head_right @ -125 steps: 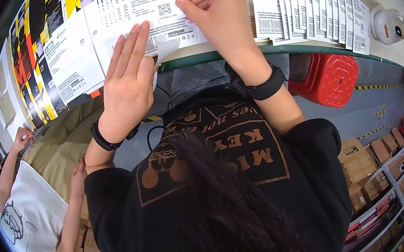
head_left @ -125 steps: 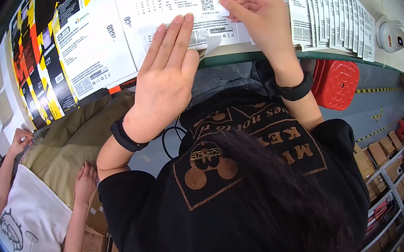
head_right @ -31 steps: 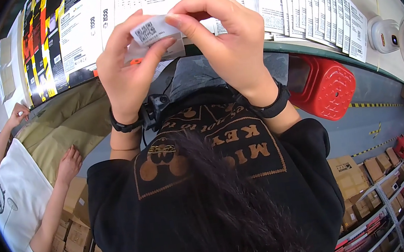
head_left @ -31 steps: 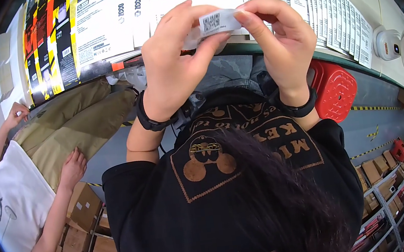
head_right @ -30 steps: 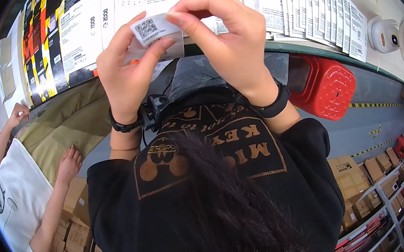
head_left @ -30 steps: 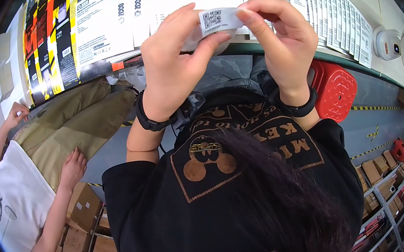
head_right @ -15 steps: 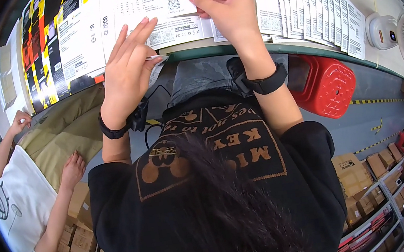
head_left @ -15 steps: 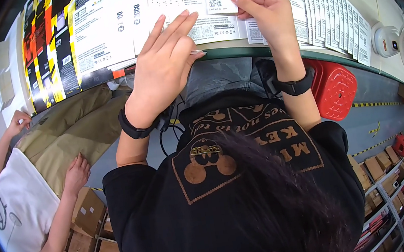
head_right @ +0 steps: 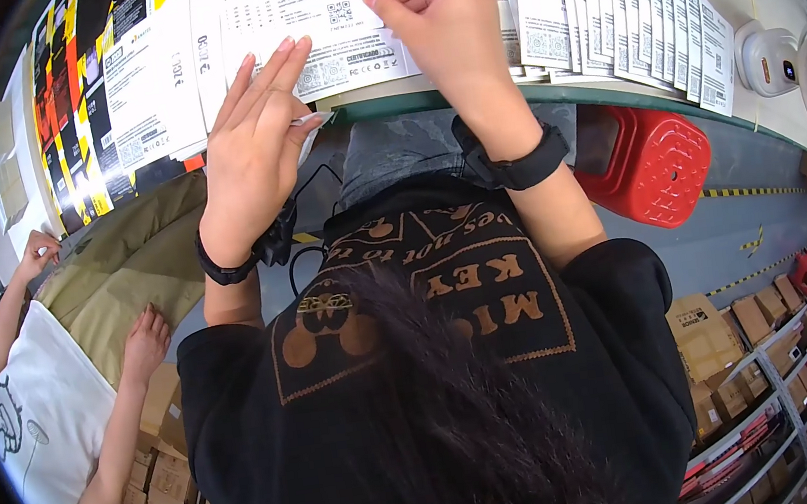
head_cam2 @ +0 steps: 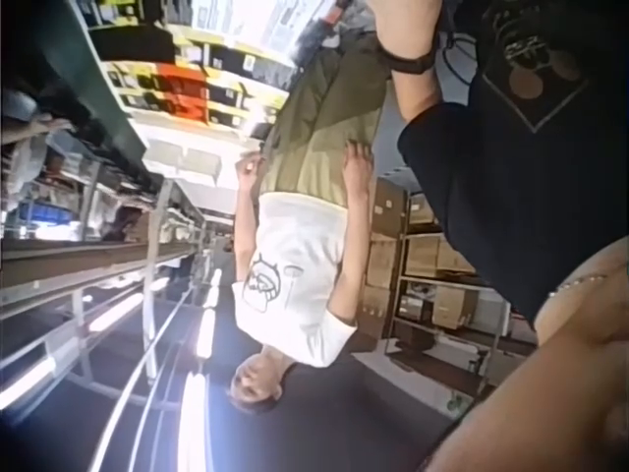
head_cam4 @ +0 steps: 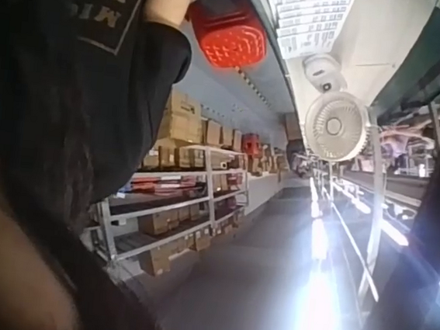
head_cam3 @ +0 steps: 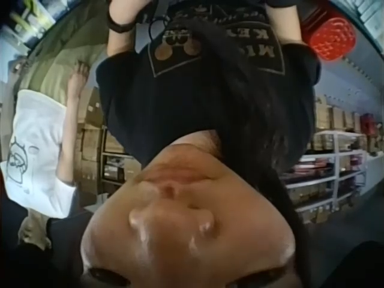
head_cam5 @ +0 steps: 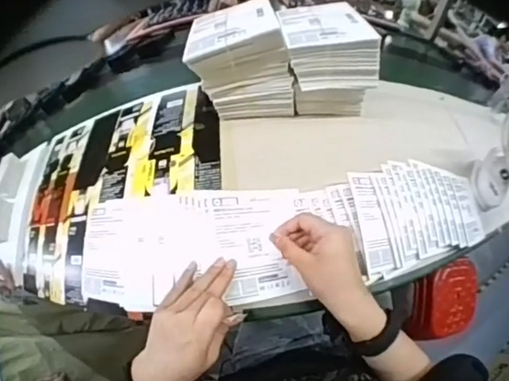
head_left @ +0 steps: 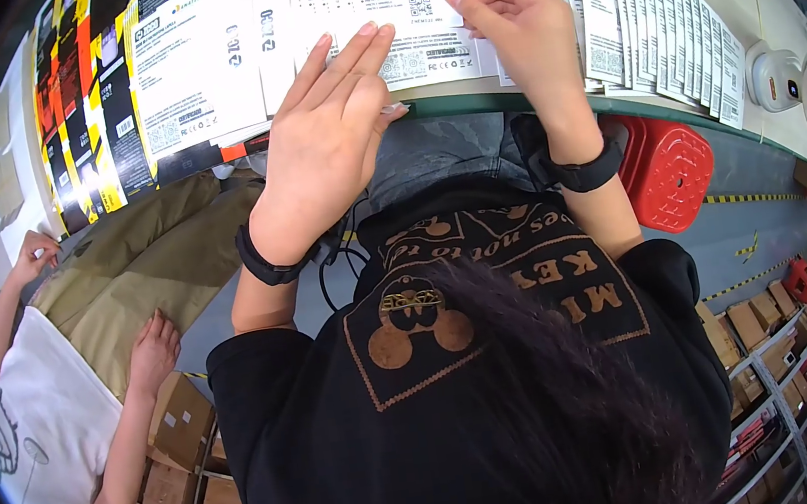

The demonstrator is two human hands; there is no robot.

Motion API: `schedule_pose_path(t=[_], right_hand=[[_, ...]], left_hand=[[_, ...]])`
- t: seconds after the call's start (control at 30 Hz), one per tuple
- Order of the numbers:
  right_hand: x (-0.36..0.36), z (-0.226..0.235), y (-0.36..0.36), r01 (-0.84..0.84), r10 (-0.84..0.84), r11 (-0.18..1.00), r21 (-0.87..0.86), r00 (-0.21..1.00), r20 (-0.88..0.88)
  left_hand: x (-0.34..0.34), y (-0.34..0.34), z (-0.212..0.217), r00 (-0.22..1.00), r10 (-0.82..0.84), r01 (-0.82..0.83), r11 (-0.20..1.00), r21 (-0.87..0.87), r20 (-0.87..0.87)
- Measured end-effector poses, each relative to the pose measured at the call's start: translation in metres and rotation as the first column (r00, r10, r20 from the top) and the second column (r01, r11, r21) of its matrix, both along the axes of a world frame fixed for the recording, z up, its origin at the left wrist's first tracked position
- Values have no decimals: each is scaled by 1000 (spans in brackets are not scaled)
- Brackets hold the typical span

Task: The person peels small stickers from a roll and applies them to paper documents by hand. They then gather the documents into a stack and place them on the table.

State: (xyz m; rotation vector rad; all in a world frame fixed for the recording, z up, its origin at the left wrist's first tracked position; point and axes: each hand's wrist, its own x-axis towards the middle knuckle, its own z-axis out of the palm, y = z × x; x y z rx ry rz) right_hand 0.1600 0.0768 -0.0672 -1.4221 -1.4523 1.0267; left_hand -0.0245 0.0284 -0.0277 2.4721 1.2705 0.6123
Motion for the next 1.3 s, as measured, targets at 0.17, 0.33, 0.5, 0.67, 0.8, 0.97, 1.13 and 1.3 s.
schedule_pose_path(t=[0.17,0.33,0.5,0.67,0.8,0.97,1.13,1.3], right_hand=[[-14,11,-7,-9,-16,999,34,737,676],[-8,8,-5,30,-130,979,204,857,498],[-15,20,-19,-402,109,800,445,827,552],[13,28,-35,-472,197,862,187,651,733],[34,44,-36,-449,140,874,186,599,788],[17,59,-40,-373,317,911,179,908,275],[3,65,-44,-340,325,940,-28,916,-237],[3,60,-45,-241,235,970,-2,946,-225]], left_hand=[[0,-1,0,1000,-5,5,1000,1,-24],[3,-7,3,998,45,-43,998,55,-36],[-4,-13,4,994,88,-84,994,66,-62],[-7,-8,4,992,105,-108,993,44,71],[-4,-9,14,947,183,-177,983,-46,263],[10,-12,23,744,366,-222,924,-310,559],[28,-8,23,649,358,-231,933,-275,671],[33,-10,23,635,450,-268,891,-367,628]])
